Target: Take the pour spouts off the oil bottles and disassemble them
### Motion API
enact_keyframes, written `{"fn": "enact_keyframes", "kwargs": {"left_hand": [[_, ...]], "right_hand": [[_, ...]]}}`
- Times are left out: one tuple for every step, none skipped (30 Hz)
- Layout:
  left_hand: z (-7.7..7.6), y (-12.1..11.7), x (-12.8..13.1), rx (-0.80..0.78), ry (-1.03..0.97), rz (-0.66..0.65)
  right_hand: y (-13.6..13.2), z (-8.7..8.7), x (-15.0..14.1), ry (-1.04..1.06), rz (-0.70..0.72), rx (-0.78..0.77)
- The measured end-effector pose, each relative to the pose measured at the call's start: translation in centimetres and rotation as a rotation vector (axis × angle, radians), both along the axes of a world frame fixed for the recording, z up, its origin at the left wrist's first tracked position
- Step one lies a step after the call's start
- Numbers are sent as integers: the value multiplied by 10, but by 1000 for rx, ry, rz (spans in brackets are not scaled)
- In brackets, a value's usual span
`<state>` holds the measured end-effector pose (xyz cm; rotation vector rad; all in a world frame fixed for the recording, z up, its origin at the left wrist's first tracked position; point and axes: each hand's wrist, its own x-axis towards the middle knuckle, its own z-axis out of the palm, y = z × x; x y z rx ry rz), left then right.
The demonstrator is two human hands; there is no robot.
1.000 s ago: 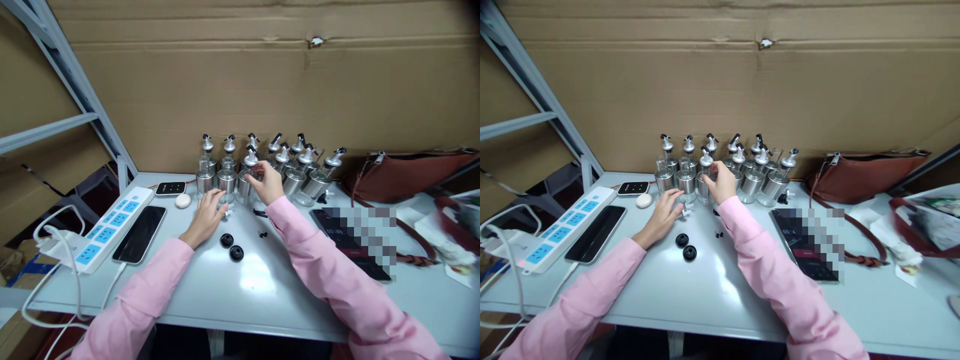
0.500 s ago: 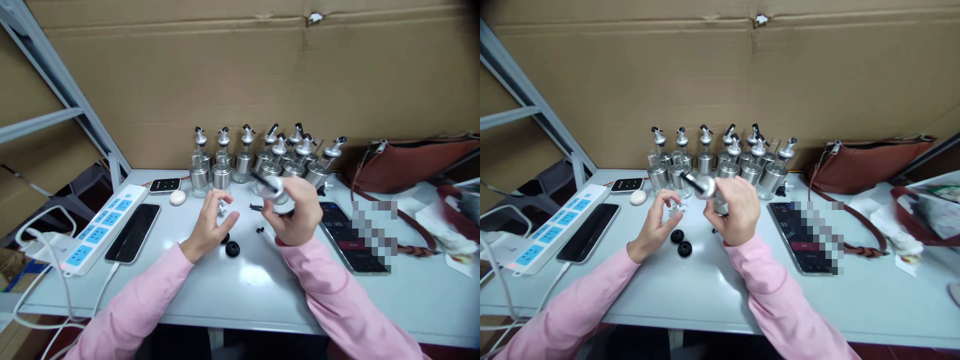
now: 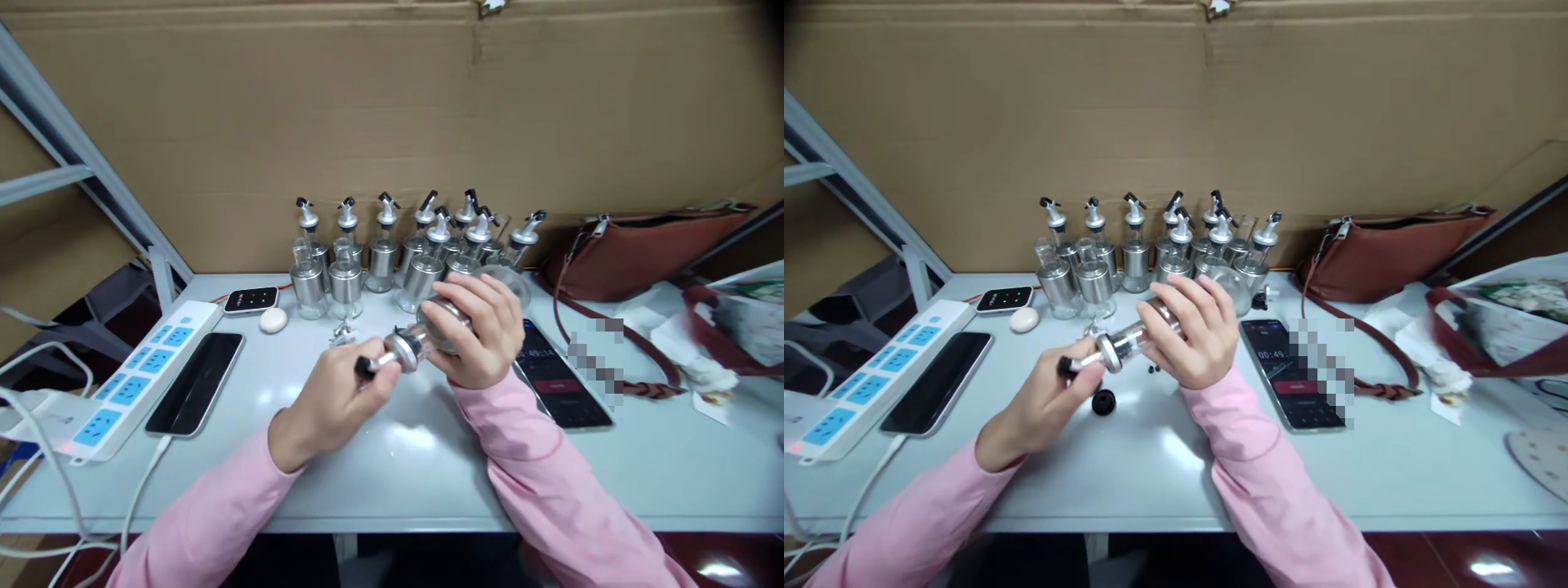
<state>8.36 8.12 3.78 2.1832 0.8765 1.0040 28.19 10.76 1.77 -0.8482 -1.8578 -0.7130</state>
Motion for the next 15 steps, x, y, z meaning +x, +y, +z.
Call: {"fn": "enact_keyframes", "kwargs": {"left_hand": [[0, -1, 0, 94, 17, -18], [-1, -2, -1, 183, 27, -33], [-1, -2, -1, 255, 33, -44], [-2, -1, -1, 303, 34, -52], [-3, -1, -2, 328, 31, -62], [-4, 0, -2, 346, 19, -71], [-5, 1, -2, 362, -2, -81], [-6, 1, -3, 378, -24, -93], [-7, 2, -3, 393, -45, -103], [-8, 2, -3, 410, -64, -113], [-9, 3, -3, 437, -78, -131], [-9, 4, -4, 473, -94, -154], [-10, 4, -6, 520, -115, -175], [-11, 5, -8, 568, -141, -182], [-12, 7, -10, 611, -167, -165]], "right_hand": [[1, 1, 2, -21, -16, 5], [2, 2, 3, -57, -16, 26], [2, 4, 4, -97, -3, 54], [3, 5, 3, -134, 18, 79], [3, 7, 2, -162, 44, 95], [3, 8, 1, -181, 71, 101], [2, 9, 0, -190, 95, 96], [2, 11, -1, -192, 117, 85], [1, 12, -2, -189, 136, 70], [0, 12, -2, -183, 153, 55], [-1, 12, -2, -175, 172, 36], [-1, 11, -1, -150, 195, 6], [0, 9, 0, -86, 217, -35], [1, 7, 2, 26, 235, -85], [3, 4, 4, 169, 243, -150]]}}
